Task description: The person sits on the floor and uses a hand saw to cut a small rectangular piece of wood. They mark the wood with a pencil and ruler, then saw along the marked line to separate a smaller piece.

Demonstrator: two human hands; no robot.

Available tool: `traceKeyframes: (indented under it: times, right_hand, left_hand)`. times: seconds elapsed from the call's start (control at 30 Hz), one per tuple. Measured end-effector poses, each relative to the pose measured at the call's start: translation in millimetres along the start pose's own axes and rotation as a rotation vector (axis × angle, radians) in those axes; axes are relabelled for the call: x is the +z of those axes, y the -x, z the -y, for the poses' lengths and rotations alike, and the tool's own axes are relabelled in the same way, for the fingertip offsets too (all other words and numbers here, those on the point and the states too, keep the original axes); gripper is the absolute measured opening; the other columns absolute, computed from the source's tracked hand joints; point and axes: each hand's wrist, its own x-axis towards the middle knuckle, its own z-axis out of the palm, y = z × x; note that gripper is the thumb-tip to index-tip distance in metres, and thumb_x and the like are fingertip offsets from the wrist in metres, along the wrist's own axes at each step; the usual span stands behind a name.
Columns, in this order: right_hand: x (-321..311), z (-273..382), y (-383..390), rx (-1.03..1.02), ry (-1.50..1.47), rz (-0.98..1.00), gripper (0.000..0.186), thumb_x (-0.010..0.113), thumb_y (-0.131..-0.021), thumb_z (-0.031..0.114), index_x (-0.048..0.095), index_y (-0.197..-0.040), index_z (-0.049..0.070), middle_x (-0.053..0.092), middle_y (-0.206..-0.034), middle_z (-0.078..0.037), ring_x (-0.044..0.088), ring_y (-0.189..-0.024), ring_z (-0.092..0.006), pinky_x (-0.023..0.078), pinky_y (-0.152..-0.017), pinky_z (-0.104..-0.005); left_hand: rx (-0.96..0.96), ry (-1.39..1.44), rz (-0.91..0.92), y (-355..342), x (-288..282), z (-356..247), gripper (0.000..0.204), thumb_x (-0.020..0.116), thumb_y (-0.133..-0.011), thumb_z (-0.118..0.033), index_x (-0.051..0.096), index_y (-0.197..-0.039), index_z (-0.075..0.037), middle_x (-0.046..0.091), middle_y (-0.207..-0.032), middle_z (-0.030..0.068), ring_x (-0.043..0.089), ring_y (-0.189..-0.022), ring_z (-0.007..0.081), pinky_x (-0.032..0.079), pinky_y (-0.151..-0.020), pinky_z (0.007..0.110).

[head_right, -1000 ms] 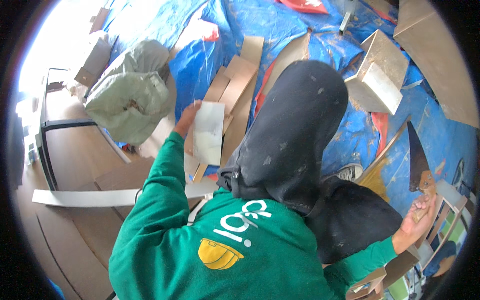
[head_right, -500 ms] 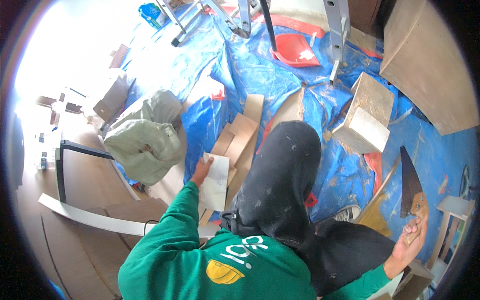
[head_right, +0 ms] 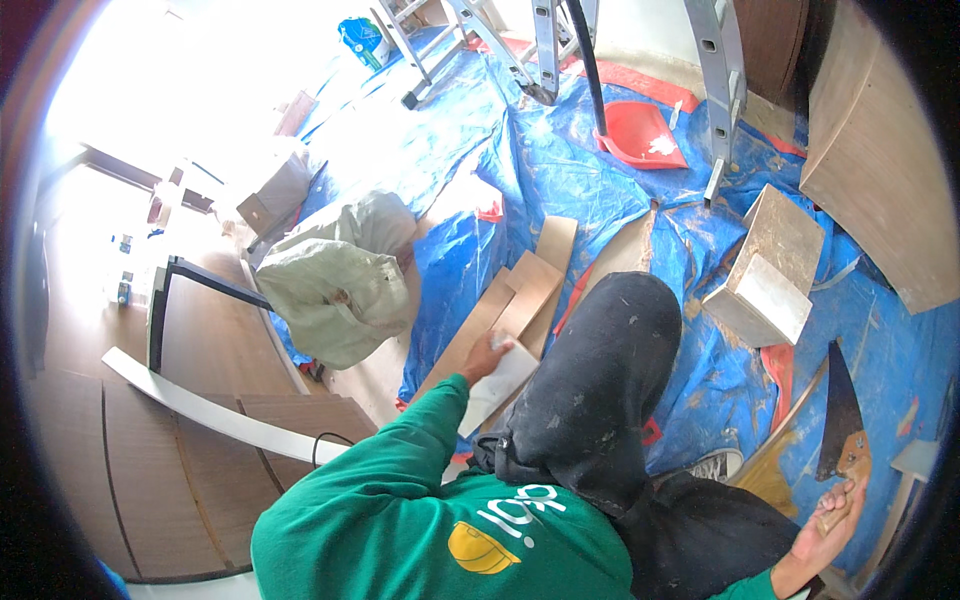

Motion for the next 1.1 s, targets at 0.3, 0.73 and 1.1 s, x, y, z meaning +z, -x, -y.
traceKeyframes:
  times: [0.3, 0.73, 1.1]
  right_hand:
    - [2.4, -2.9, 3.6, -0.067, -0.016, -0.046, 0.024, 0.060, -0.113, 0.019, 0.061, -0.127, -0.001, 0.058, -0.102, -0.002, 0.052, -0.076, -0.0092, 0.048, -0.067, -0.0240]
    - [0.3, -1.2, 7.4, -0.071, -0.129, -0.011, 0.022, 0.060, -0.112, 0.018, 0.060, -0.126, 0.001, 0.059, -0.100, -0.003, 0.054, -0.075, -0.0098, 0.049, -0.063, -0.0260]
    - [34.0, 50.5, 123.8, -0.407, 0.595, -0.114, 0.030, 0.061, -0.108, 0.017, 0.060, -0.135, 0.003, 0.066, -0.115, -0.014, 0.062, -0.102, -0.0197, 0.052, -0.085, -0.0328]
  left_hand:
    - [0.020, -0.273, 0.010, 13.4, 25.5, -29.0, 0.062, 0.079, -0.097, -0.041, 0.062, -0.142, -0.003, 0.067, -0.136, 0.0228, 0.057, -0.137, 0.0390, 0.044, -0.115, 0.051]
    - [1.074, 0.215, -0.245, 67.0, -116.6, -483.9, 0.029, 0.072, -0.102, -0.012, 0.068, -0.129, 0.000, 0.068, -0.119, 0.0194, 0.068, -0.110, 0.0381, 0.054, -0.097, 0.043]
    - [2.102, -0.757, 0.033, 328.8, -40.5, -633.0, 0.039, 0.062, -0.092, -0.026, 0.076, -0.113, 0.004, 0.072, -0.110, 0.0194, 0.068, -0.106, 0.0364, 0.050, -0.099, 0.051]
